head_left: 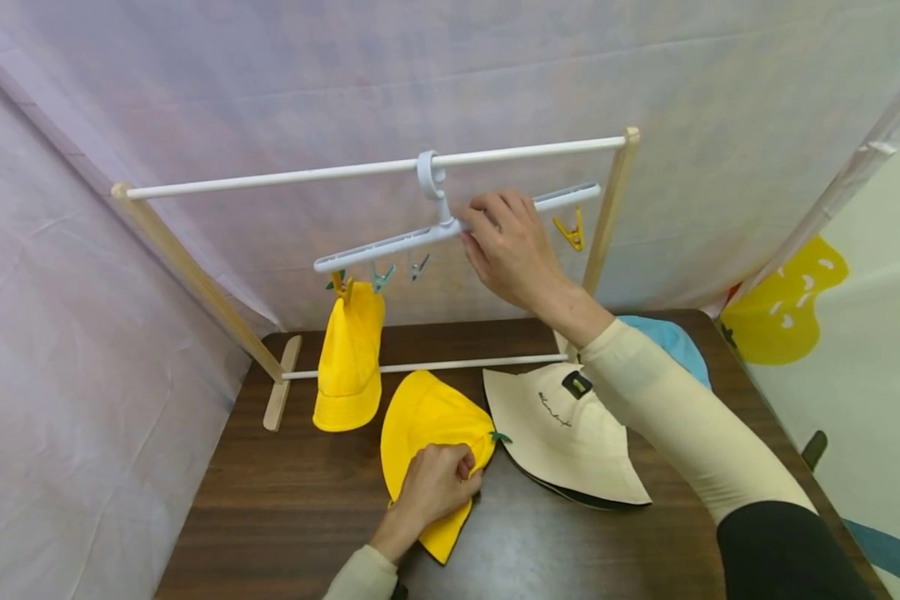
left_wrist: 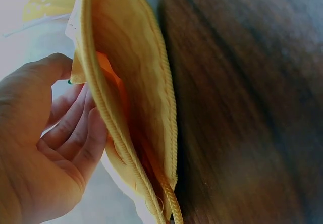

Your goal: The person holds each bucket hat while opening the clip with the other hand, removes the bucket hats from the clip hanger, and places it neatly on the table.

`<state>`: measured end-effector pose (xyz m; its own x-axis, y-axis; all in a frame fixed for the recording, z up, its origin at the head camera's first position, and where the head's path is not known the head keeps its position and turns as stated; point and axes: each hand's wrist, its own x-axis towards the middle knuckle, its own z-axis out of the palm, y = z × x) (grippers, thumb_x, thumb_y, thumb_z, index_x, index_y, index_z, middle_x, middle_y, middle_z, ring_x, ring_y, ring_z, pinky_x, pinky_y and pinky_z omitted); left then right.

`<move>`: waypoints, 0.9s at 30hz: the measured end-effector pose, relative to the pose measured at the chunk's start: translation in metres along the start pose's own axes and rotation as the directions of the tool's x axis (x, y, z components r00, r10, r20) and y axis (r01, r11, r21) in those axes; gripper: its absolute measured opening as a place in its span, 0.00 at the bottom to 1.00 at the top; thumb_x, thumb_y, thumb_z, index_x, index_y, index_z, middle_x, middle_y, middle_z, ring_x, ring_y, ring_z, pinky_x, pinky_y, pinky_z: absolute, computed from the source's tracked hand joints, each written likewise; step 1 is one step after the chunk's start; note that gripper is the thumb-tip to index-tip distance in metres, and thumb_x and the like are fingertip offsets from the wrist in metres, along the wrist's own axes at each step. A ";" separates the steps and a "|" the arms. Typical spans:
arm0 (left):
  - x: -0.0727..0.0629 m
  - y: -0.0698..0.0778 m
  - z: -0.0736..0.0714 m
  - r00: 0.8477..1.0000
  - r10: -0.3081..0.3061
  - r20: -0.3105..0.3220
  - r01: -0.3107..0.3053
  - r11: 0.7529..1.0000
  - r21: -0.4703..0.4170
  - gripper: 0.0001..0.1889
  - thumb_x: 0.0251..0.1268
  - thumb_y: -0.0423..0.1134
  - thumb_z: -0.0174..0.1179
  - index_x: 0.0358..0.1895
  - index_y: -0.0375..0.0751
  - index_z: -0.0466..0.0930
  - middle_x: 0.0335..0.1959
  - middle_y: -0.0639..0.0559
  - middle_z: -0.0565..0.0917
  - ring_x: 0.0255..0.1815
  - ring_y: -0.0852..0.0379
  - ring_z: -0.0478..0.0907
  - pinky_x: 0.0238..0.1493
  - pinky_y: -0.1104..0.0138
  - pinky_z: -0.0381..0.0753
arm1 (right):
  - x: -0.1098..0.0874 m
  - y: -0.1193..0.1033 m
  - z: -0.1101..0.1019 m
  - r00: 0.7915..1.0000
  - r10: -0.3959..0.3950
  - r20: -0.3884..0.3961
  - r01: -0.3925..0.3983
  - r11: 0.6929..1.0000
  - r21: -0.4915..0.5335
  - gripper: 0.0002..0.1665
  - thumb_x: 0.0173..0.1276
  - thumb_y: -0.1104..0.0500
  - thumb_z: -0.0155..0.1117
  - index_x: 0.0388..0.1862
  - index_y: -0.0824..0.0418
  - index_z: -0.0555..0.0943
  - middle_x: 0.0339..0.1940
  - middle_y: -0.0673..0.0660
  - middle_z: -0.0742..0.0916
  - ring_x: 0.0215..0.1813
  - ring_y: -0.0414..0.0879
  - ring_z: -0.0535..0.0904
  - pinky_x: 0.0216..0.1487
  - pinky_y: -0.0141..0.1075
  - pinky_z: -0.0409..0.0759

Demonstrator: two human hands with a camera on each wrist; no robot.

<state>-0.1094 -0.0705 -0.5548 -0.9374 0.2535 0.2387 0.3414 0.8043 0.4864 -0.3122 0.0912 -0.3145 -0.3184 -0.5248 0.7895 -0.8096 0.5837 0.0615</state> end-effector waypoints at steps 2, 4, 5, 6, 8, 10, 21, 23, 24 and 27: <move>0.001 0.000 0.000 1.000 0.004 -0.002 -0.004 1.000 -0.012 0.08 0.63 0.39 0.80 0.31 0.46 0.88 0.24 0.57 0.88 0.24 0.72 0.74 0.29 0.79 0.73 | 0.000 0.000 0.000 1.000 0.001 0.001 -0.001 1.000 0.002 0.18 0.85 0.61 0.64 0.65 0.68 0.87 0.57 0.68 0.89 0.57 0.66 0.81 0.62 0.57 0.79; 0.001 0.000 0.000 1.000 0.010 -0.007 -0.011 1.000 -0.020 0.07 0.64 0.39 0.80 0.33 0.45 0.89 0.26 0.56 0.89 0.25 0.72 0.75 0.30 0.79 0.74 | 0.000 0.000 0.000 1.000 0.001 0.003 -0.001 1.000 0.002 0.17 0.86 0.60 0.64 0.65 0.68 0.87 0.57 0.68 0.89 0.57 0.66 0.81 0.62 0.57 0.79; 0.002 0.000 0.001 1.000 0.014 -0.009 -0.014 1.000 -0.021 0.07 0.64 0.40 0.80 0.34 0.45 0.90 0.27 0.55 0.89 0.25 0.71 0.75 0.30 0.79 0.74 | 0.000 0.000 0.000 1.000 0.001 0.003 -0.001 1.000 0.003 0.17 0.86 0.60 0.64 0.65 0.68 0.87 0.57 0.68 0.89 0.57 0.66 0.81 0.62 0.57 0.79; 0.002 0.000 0.001 1.000 0.016 -0.010 -0.017 1.000 -0.024 0.07 0.64 0.40 0.80 0.36 0.45 0.90 0.27 0.55 0.90 0.25 0.71 0.74 0.30 0.79 0.75 | 0.000 0.000 0.000 1.000 0.002 0.004 -0.002 1.000 0.003 0.17 0.86 0.60 0.64 0.65 0.68 0.87 0.57 0.68 0.89 0.57 0.65 0.81 0.62 0.57 0.79; 0.003 0.000 0.000 1.000 0.027 -0.016 -0.028 0.999 -0.026 0.08 0.64 0.41 0.80 0.38 0.44 0.91 0.28 0.55 0.90 0.25 0.72 0.74 0.30 0.79 0.75 | 0.000 0.001 0.000 1.000 0.004 0.003 -0.004 1.000 0.005 0.17 0.86 0.60 0.64 0.65 0.68 0.87 0.57 0.68 0.89 0.57 0.65 0.81 0.62 0.57 0.79; 0.003 -0.001 0.000 0.999 0.032 -0.020 -0.033 0.999 -0.026 0.09 0.65 0.42 0.80 0.41 0.44 0.92 0.29 0.55 0.90 0.25 0.72 0.74 0.30 0.79 0.75 | -0.001 0.001 0.000 1.000 0.004 0.001 -0.004 1.000 0.008 0.17 0.85 0.60 0.64 0.65 0.68 0.87 0.57 0.68 0.89 0.57 0.66 0.80 0.61 0.57 0.79; 0.005 0.000 -0.002 0.998 0.045 -0.045 -0.047 0.998 -0.043 0.19 0.66 0.47 0.80 0.55 0.43 0.93 0.41 0.52 0.93 0.39 0.59 0.86 0.42 0.70 0.86 | -0.001 0.001 0.000 1.000 0.006 0.002 -0.006 1.000 0.009 0.18 0.85 0.60 0.64 0.65 0.68 0.87 0.57 0.68 0.89 0.57 0.66 0.81 0.61 0.57 0.79; 0.006 0.000 -0.003 0.997 0.057 -0.057 -0.060 0.997 -0.044 0.20 0.67 0.48 0.80 0.57 0.43 0.93 0.44 0.52 0.94 0.41 0.57 0.87 0.45 0.66 0.87 | -0.002 0.001 0.000 1.000 0.008 0.004 -0.008 1.000 0.009 0.18 0.85 0.60 0.65 0.66 0.68 0.87 0.57 0.68 0.89 0.57 0.65 0.81 0.61 0.57 0.79; 0.007 0.000 -0.003 0.996 0.060 -0.062 -0.063 0.997 -0.042 0.20 0.67 0.48 0.79 0.58 0.44 0.93 0.46 0.52 0.95 0.42 0.56 0.87 0.47 0.65 0.87 | -0.002 0.001 0.001 1.000 0.009 0.005 -0.009 1.000 0.010 0.18 0.85 0.60 0.65 0.66 0.68 0.87 0.57 0.68 0.89 0.57 0.65 0.81 0.61 0.57 0.79; 0.009 0.000 -0.006 0.995 0.063 -0.078 -0.065 0.998 -0.027 0.21 0.68 0.50 0.78 0.60 0.44 0.92 0.52 0.51 0.95 0.47 0.53 0.89 0.52 0.59 0.87 | -0.002 0.001 0.001 1.000 0.012 0.004 -0.012 1.000 0.013 0.18 0.85 0.60 0.65 0.66 0.68 0.87 0.57 0.67 0.89 0.57 0.65 0.80 0.60 0.57 0.79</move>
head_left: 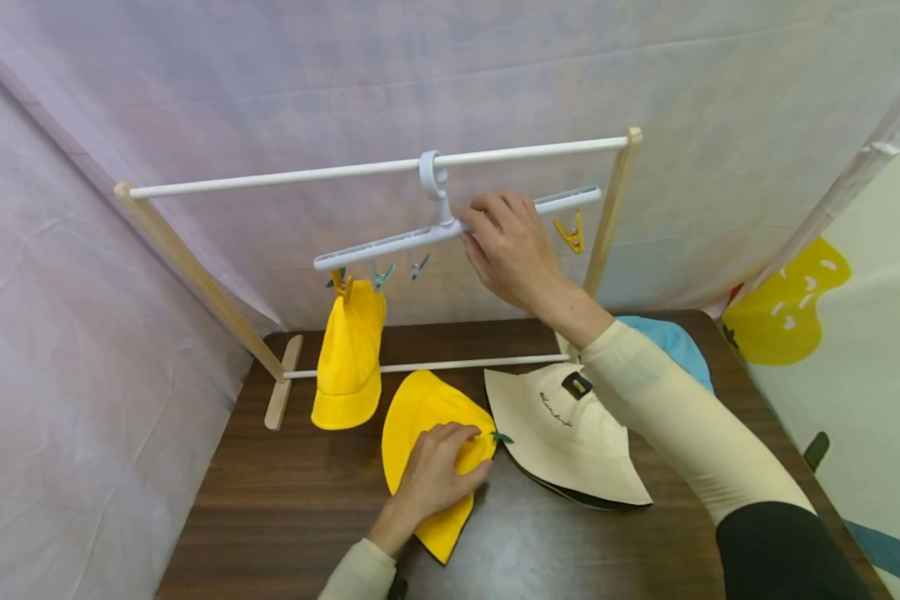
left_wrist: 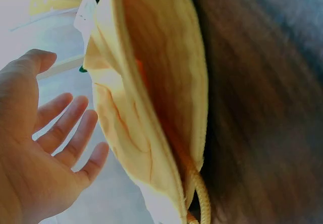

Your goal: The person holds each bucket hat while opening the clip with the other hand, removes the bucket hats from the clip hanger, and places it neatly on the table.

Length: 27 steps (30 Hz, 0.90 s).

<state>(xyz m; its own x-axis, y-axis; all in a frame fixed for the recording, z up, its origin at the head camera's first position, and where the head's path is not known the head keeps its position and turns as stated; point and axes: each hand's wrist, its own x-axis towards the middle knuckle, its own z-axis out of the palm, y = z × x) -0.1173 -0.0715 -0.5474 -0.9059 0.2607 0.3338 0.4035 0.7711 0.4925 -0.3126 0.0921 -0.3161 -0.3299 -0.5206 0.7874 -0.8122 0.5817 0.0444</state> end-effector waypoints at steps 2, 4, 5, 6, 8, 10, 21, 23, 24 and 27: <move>0.001 0.000 -0.003 1.000 -0.004 -0.012 0.004 1.000 0.004 0.22 0.69 0.50 0.77 0.61 0.44 0.92 0.56 0.50 0.94 0.51 0.51 0.90 0.55 0.55 0.87 | 0.000 0.000 0.000 1.000 0.001 -0.001 -0.001 1.000 0.001 0.18 0.85 0.60 0.65 0.66 0.68 0.87 0.57 0.67 0.89 0.57 0.65 0.80 0.60 0.57 0.79; 0.002 0.000 -0.006 1.000 -0.001 -0.029 0.001 1.000 0.001 0.23 0.69 0.50 0.78 0.62 0.43 0.91 0.58 0.48 0.94 0.56 0.49 0.90 0.59 0.51 0.88 | 0.000 0.000 0.000 1.000 0.001 -0.004 -0.001 1.000 0.001 0.18 0.85 0.61 0.65 0.66 0.68 0.87 0.57 0.67 0.89 0.57 0.65 0.80 0.59 0.56 0.79; 0.003 0.000 -0.008 0.999 0.002 -0.038 -0.002 1.000 -0.004 0.24 0.69 0.50 0.78 0.63 0.43 0.91 0.60 0.48 0.93 0.58 0.48 0.90 0.61 0.49 0.88 | 0.000 0.000 0.000 1.000 0.001 -0.004 -0.001 1.000 0.000 0.18 0.85 0.61 0.65 0.66 0.68 0.87 0.57 0.67 0.89 0.57 0.65 0.80 0.59 0.56 0.79; 0.003 0.000 -0.010 0.999 0.002 -0.046 -0.002 1.000 -0.011 0.24 0.69 0.50 0.78 0.63 0.43 0.90 0.61 0.48 0.93 0.60 0.47 0.90 0.63 0.48 0.87 | 0.000 0.000 0.000 1.000 0.000 -0.005 0.000 1.000 0.000 0.18 0.85 0.60 0.66 0.66 0.68 0.87 0.57 0.67 0.89 0.57 0.65 0.80 0.59 0.56 0.79; 0.005 0.000 -0.014 0.998 0.010 -0.064 -0.012 1.000 -0.022 0.25 0.69 0.50 0.79 0.65 0.43 0.89 0.63 0.48 0.92 0.62 0.46 0.89 0.66 0.47 0.87 | 0.000 0.000 0.000 1.000 -0.001 -0.005 0.001 1.000 -0.003 0.18 0.85 0.60 0.66 0.66 0.68 0.87 0.57 0.67 0.89 0.57 0.65 0.81 0.59 0.56 0.79; 0.007 -0.001 -0.017 0.996 0.029 -0.089 -0.031 0.999 -0.019 0.26 0.69 0.50 0.79 0.66 0.44 0.89 0.64 0.48 0.91 0.64 0.45 0.89 0.67 0.46 0.88 | 0.000 0.000 0.001 1.000 -0.002 -0.004 0.002 1.000 -0.005 0.18 0.85 0.60 0.66 0.65 0.68 0.87 0.57 0.67 0.89 0.57 0.65 0.81 0.59 0.56 0.79; 0.016 -0.004 -0.039 0.992 0.031 -0.121 -0.034 0.999 -0.018 0.34 0.70 0.51 0.79 0.76 0.43 0.83 0.74 0.44 0.86 0.74 0.42 0.85 0.76 0.44 0.84 | 0.001 -0.001 0.002 1.000 -0.016 -0.013 0.016 1.000 -0.013 0.18 0.85 0.61 0.65 0.66 0.69 0.87 0.57 0.68 0.89 0.57 0.65 0.82 0.59 0.56 0.80; 0.017 -0.003 -0.045 0.989 0.044 -0.138 -0.047 0.999 -0.017 0.35 0.70 0.50 0.79 0.76 0.42 0.82 0.75 0.43 0.86 0.75 0.41 0.84 0.77 0.44 0.84 | 0.000 -0.001 0.002 1.000 -0.016 -0.015 0.016 1.000 -0.015 0.18 0.85 0.61 0.66 0.66 0.69 0.87 0.57 0.68 0.89 0.57 0.65 0.82 0.59 0.56 0.80; 0.018 -0.003 -0.048 0.986 0.059 -0.154 -0.061 0.998 -0.011 0.35 0.69 0.50 0.80 0.76 0.41 0.82 0.74 0.42 0.86 0.75 0.41 0.84 0.77 0.43 0.84 | 0.000 -0.001 0.002 1.000 -0.015 -0.014 0.015 1.000 -0.015 0.18 0.85 0.61 0.66 0.66 0.69 0.87 0.57 0.68 0.89 0.57 0.65 0.82 0.59 0.56 0.80; 0.019 -0.002 -0.058 0.976 0.097 -0.197 -0.096 0.995 0.014 0.36 0.67 0.48 0.81 0.76 0.40 0.82 0.74 0.41 0.86 0.75 0.40 0.84 0.76 0.42 0.84 | 0.000 0.000 0.002 1.000 -0.011 -0.018 0.011 1.000 -0.017 0.18 0.84 0.61 0.66 0.66 0.69 0.87 0.57 0.68 0.89 0.57 0.65 0.82 0.59 0.56 0.80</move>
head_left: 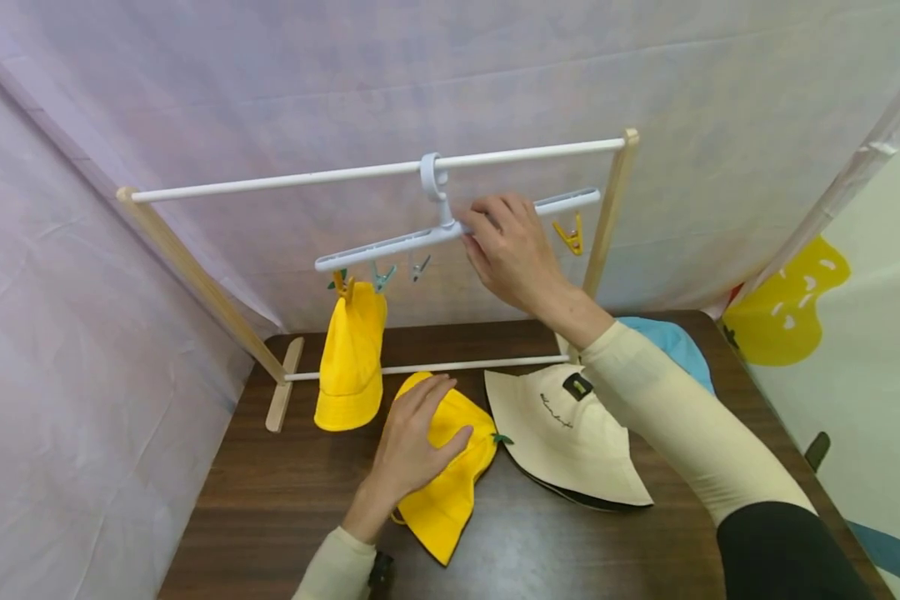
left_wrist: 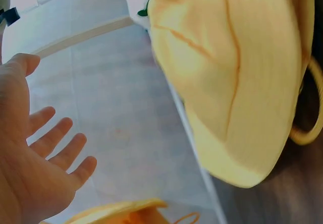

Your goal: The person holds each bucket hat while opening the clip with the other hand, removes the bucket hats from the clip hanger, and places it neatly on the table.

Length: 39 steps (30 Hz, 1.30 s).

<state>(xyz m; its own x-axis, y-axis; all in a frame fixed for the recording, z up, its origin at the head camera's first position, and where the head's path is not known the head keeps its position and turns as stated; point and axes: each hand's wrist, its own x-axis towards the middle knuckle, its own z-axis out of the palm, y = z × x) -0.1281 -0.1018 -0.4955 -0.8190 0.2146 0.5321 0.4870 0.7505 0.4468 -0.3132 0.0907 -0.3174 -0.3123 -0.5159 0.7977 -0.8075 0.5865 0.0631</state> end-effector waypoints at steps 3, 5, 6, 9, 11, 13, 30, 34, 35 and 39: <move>0.003 -0.001 -0.008 0.999 0.038 -0.038 -0.037 0.999 0.023 0.37 0.65 0.47 0.82 0.76 0.39 0.82 0.75 0.40 0.85 0.75 0.39 0.84 0.75 0.41 0.84 | 0.000 0.000 0.000 1.000 0.001 -0.003 -0.001 1.000 0.000 0.18 0.84 0.61 0.66 0.65 0.69 0.87 0.57 0.68 0.89 0.57 0.65 0.82 0.58 0.56 0.81; 0.004 -0.003 -0.013 0.997 0.059 -0.059 -0.057 0.998 0.038 0.38 0.64 0.46 0.83 0.76 0.39 0.82 0.75 0.40 0.85 0.75 0.38 0.83 0.74 0.40 0.84 | -0.001 0.000 -0.001 1.000 0.000 -0.002 0.000 1.000 0.001 0.18 0.84 0.61 0.66 0.65 0.69 0.87 0.57 0.68 0.89 0.56 0.65 0.82 0.58 0.56 0.81; 0.005 -0.003 -0.016 0.996 0.068 -0.065 -0.065 0.997 0.041 0.38 0.63 0.45 0.83 0.76 0.38 0.81 0.75 0.40 0.84 0.75 0.38 0.83 0.74 0.40 0.84 | -0.001 0.000 -0.001 1.000 -0.002 -0.001 0.002 1.000 0.000 0.18 0.84 0.61 0.66 0.65 0.69 0.87 0.57 0.68 0.89 0.56 0.65 0.82 0.58 0.56 0.80; 0.007 -0.006 -0.023 0.993 0.087 -0.081 -0.083 0.995 0.049 0.39 0.62 0.45 0.83 0.76 0.37 0.82 0.76 0.39 0.84 0.75 0.38 0.83 0.73 0.40 0.85 | -0.001 0.000 -0.001 1.000 -0.003 0.003 0.003 1.000 -0.004 0.18 0.84 0.61 0.66 0.65 0.69 0.87 0.57 0.68 0.89 0.56 0.65 0.82 0.58 0.56 0.80; 0.008 -0.008 -0.028 0.991 0.096 -0.092 -0.092 0.995 0.045 0.38 0.62 0.45 0.83 0.75 0.36 0.82 0.75 0.39 0.84 0.74 0.38 0.83 0.74 0.40 0.85 | -0.001 0.000 -0.001 1.000 -0.003 0.006 0.003 1.000 -0.006 0.18 0.84 0.61 0.66 0.65 0.68 0.87 0.57 0.68 0.89 0.57 0.65 0.82 0.59 0.56 0.80; 0.010 -0.011 -0.032 0.989 0.105 -0.108 -0.101 0.994 0.042 0.38 0.61 0.44 0.83 0.74 0.36 0.82 0.75 0.38 0.84 0.74 0.38 0.83 0.74 0.41 0.85 | -0.001 -0.001 -0.001 1.000 -0.002 0.006 0.002 1.000 -0.007 0.18 0.84 0.61 0.66 0.65 0.68 0.87 0.57 0.67 0.89 0.57 0.65 0.82 0.59 0.56 0.80; 0.022 -0.032 -0.075 0.915 0.153 -0.373 -0.138 0.988 0.067 0.30 0.60 0.38 0.79 0.66 0.31 0.86 0.70 0.35 0.86 0.70 0.33 0.82 0.73 0.42 0.81 | -0.001 0.000 -0.001 1.000 0.012 0.012 -0.012 1.000 0.010 0.18 0.84 0.61 0.66 0.65 0.68 0.87 0.57 0.67 0.89 0.57 0.65 0.81 0.59 0.56 0.79; 0.022 -0.038 -0.081 0.897 0.113 -0.428 -0.100 0.994 0.052 0.27 0.60 0.37 0.78 0.63 0.31 0.88 0.69 0.34 0.86 0.69 0.32 0.82 0.75 0.49 0.80 | -0.001 0.000 -0.001 1.000 0.012 0.012 -0.012 1.000 0.016 0.17 0.84 0.61 0.66 0.65 0.68 0.87 0.57 0.67 0.89 0.57 0.65 0.81 0.60 0.57 0.79; 0.022 -0.039 -0.082 0.893 0.098 -0.438 -0.088 0.995 0.044 0.27 0.61 0.37 0.78 0.63 0.31 0.88 0.69 0.34 0.86 0.69 0.32 0.82 0.75 0.51 0.80 | -0.001 0.000 -0.001 1.000 0.012 0.011 -0.012 1.000 0.018 0.17 0.84 0.61 0.66 0.65 0.68 0.87 0.57 0.67 0.89 0.57 0.65 0.81 0.60 0.57 0.79; 0.023 -0.043 -0.086 0.885 0.034 -0.464 -0.030 0.999 0.016 0.28 0.61 0.38 0.78 0.65 0.32 0.87 0.70 0.33 0.85 0.69 0.32 0.82 0.74 0.53 0.83 | 0.000 0.000 -0.001 1.000 0.010 0.008 -0.010 1.000 0.018 0.17 0.85 0.61 0.65 0.64 0.68 0.88 0.57 0.67 0.89 0.57 0.65 0.81 0.61 0.57 0.79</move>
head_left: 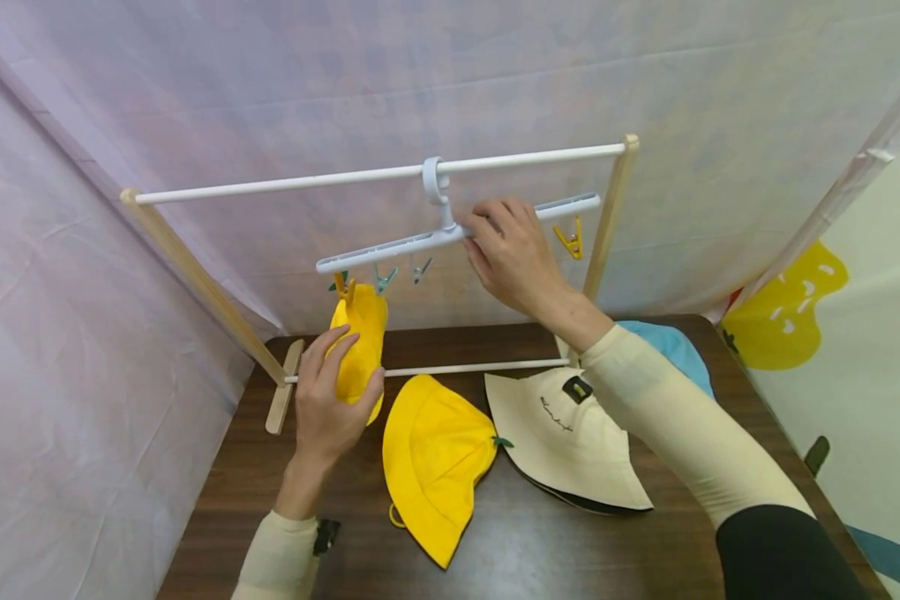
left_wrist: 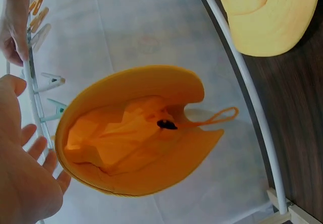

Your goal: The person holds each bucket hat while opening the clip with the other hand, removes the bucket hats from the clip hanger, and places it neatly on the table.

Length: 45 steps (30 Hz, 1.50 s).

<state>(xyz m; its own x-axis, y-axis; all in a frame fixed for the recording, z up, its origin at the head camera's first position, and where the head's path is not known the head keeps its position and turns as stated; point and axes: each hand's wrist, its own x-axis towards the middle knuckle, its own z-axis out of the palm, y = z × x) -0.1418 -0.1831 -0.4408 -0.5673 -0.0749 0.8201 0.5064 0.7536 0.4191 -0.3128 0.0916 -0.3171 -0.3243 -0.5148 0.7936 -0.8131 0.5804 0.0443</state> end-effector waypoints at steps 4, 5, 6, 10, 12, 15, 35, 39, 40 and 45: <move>0.001 -0.005 -0.001 0.998 -0.060 -0.003 0.060 0.998 0.003 0.31 0.63 0.38 0.77 0.69 0.30 0.84 0.72 0.33 0.84 0.68 0.33 0.83 0.66 0.44 0.88 | 0.000 0.000 -0.001 1.000 -0.001 -0.003 0.001 1.000 0.001 0.17 0.84 0.61 0.66 0.64 0.68 0.88 0.57 0.67 0.89 0.57 0.65 0.81 0.61 0.57 0.80; 0.001 -0.006 -0.001 0.997 -0.071 -0.005 0.071 0.998 -0.003 0.32 0.63 0.38 0.77 0.70 0.30 0.84 0.72 0.33 0.84 0.68 0.33 0.84 0.64 0.41 0.89 | 0.000 0.000 -0.001 1.000 -0.001 -0.002 0.001 1.000 0.002 0.17 0.84 0.61 0.66 0.64 0.68 0.88 0.57 0.67 0.89 0.57 0.65 0.81 0.61 0.57 0.80; 0.001 -0.007 -0.001 0.997 -0.080 -0.005 0.080 0.997 -0.007 0.33 0.63 0.38 0.77 0.71 0.30 0.83 0.73 0.32 0.83 0.68 0.33 0.84 0.63 0.39 0.89 | 0.000 0.000 -0.001 1.000 -0.001 -0.001 0.001 1.000 0.002 0.17 0.84 0.61 0.66 0.64 0.68 0.88 0.57 0.67 0.89 0.57 0.65 0.81 0.61 0.57 0.80; 0.000 -0.012 0.000 0.994 -0.110 -0.005 0.110 0.994 -0.023 0.36 0.63 0.38 0.77 0.74 0.30 0.81 0.76 0.32 0.82 0.67 0.32 0.84 0.59 0.36 0.91 | 0.000 0.000 -0.001 1.000 -0.002 0.002 0.002 1.000 0.002 0.17 0.85 0.61 0.65 0.65 0.68 0.87 0.57 0.67 0.89 0.57 0.65 0.81 0.61 0.57 0.80; -0.001 -0.015 0.001 0.993 -0.120 -0.002 0.120 0.992 -0.030 0.36 0.64 0.38 0.77 0.75 0.30 0.80 0.76 0.31 0.81 0.67 0.32 0.85 0.58 0.36 0.91 | 0.000 0.000 0.000 1.000 -0.002 0.003 0.002 1.000 0.002 0.17 0.85 0.61 0.65 0.64 0.68 0.87 0.57 0.67 0.89 0.57 0.65 0.81 0.61 0.57 0.79; -0.002 -0.018 0.003 0.991 -0.135 0.004 0.135 0.990 -0.037 0.37 0.63 0.38 0.78 0.75 0.30 0.79 0.77 0.31 0.81 0.67 0.31 0.85 0.58 0.36 0.91 | 0.000 0.001 0.000 1.000 -0.003 0.003 0.003 1.000 0.002 0.17 0.85 0.61 0.65 0.64 0.68 0.87 0.57 0.67 0.89 0.58 0.65 0.81 0.61 0.57 0.79; -0.004 -0.021 0.006 0.985 -0.161 -0.056 0.159 0.987 -0.024 0.28 0.61 0.31 0.78 0.66 0.26 0.86 0.68 0.31 0.87 0.65 0.32 0.87 0.64 0.38 0.91 | 0.001 0.000 -0.001 1.000 0.001 0.011 -0.001 1.000 -0.005 0.18 0.84 0.61 0.66 0.65 0.68 0.87 0.58 0.67 0.89 0.58 0.65 0.81 0.63 0.57 0.79; -0.005 -0.021 0.005 0.982 -0.169 -0.078 0.168 0.986 -0.019 0.26 0.61 0.30 0.78 0.63 0.27 0.88 0.65 0.31 0.88 0.63 0.33 0.88 0.69 0.59 0.89 | 0.001 0.001 0.000 1.000 0.000 0.008 0.000 1.000 -0.005 0.17 0.84 0.61 0.66 0.64 0.68 0.87 0.57 0.68 0.89 0.58 0.65 0.81 0.63 0.57 0.80; -0.005 -0.021 0.005 0.982 -0.170 -0.082 0.170 0.985 -0.018 0.25 0.61 0.30 0.78 0.63 0.27 0.88 0.65 0.31 0.88 0.63 0.33 0.88 0.69 0.64 0.87 | 0.001 0.001 0.000 1.000 0.000 0.007 0.000 1.000 -0.003 0.17 0.84 0.61 0.66 0.64 0.68 0.87 0.57 0.68 0.89 0.58 0.65 0.81 0.63 0.57 0.80; -0.005 -0.020 0.005 0.980 -0.174 -0.100 0.174 0.985 -0.013 0.22 0.62 0.29 0.78 0.59 0.27 0.90 0.61 0.32 0.90 0.59 0.34 0.90 0.62 0.58 0.91 | 0.000 0.001 0.001 1.000 -0.003 0.003 0.003 1.000 0.002 0.16 0.84 0.61 0.66 0.63 0.69 0.88 0.57 0.68 0.89 0.58 0.65 0.81 0.62 0.57 0.80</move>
<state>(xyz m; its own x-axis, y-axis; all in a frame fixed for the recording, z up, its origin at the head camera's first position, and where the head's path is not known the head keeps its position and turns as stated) -0.1518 -0.1947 -0.4551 -0.5790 -0.2702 0.7693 0.4081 0.7208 0.5603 -0.3143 0.0917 -0.3172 -0.3237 -0.5183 0.7916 -0.8147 0.5781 0.0454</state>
